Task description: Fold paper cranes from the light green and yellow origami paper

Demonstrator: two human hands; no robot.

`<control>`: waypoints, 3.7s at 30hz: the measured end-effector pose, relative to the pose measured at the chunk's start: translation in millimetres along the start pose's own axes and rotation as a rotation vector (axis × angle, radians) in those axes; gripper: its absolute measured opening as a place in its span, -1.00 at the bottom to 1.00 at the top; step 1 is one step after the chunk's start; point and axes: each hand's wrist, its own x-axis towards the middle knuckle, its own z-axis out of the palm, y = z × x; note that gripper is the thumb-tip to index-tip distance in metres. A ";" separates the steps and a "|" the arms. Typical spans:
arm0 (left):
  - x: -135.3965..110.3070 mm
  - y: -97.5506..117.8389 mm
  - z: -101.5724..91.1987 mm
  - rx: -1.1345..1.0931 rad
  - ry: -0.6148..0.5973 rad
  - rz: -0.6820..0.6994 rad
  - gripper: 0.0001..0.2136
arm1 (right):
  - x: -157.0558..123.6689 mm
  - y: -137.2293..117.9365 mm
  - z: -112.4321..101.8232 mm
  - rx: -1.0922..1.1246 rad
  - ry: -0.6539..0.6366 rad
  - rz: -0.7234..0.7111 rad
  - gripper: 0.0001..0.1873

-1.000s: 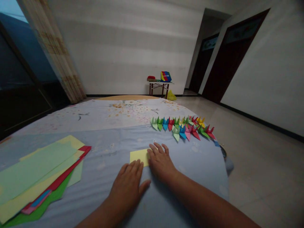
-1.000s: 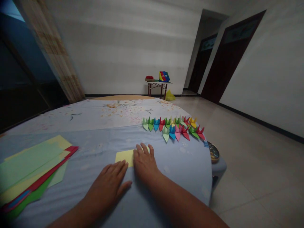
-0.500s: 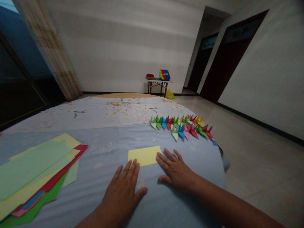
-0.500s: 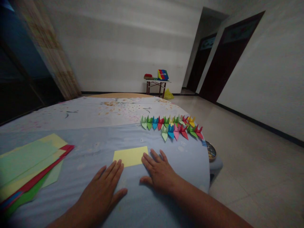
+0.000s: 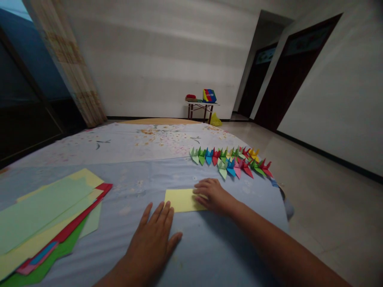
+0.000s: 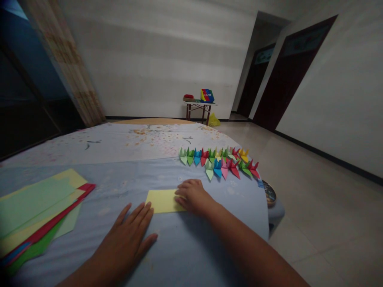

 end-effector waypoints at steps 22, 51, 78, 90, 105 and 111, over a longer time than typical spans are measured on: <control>17.8 -10.3 5.9 -0.051 0.224 0.068 -0.63 | -1.5 -0.4 -8.1 0.103 -0.164 -0.146 -0.60; 14.6 -19.4 34.1 -0.234 0.448 0.331 -0.77 | 46.9 46.7 38.7 -0.016 -0.089 0.147 -0.49; 15.1 -16.6 11.7 -0.314 0.320 0.086 -0.83 | 19.8 10.2 4.6 0.706 -0.284 -0.095 -0.71; 9.9 -14.3 16.0 -0.232 0.334 0.042 -0.71 | 21.5 14.7 14.4 0.998 -0.392 0.141 -0.57; 3.7 0.7 3.8 -0.174 0.190 -0.011 -0.62 | 29.2 -1.9 30.3 0.421 -0.105 0.230 -0.51; 5.1 -1.3 11.9 -0.134 0.238 -0.012 -0.61 | 29.0 -3.1 32.0 0.333 -0.069 0.203 -0.50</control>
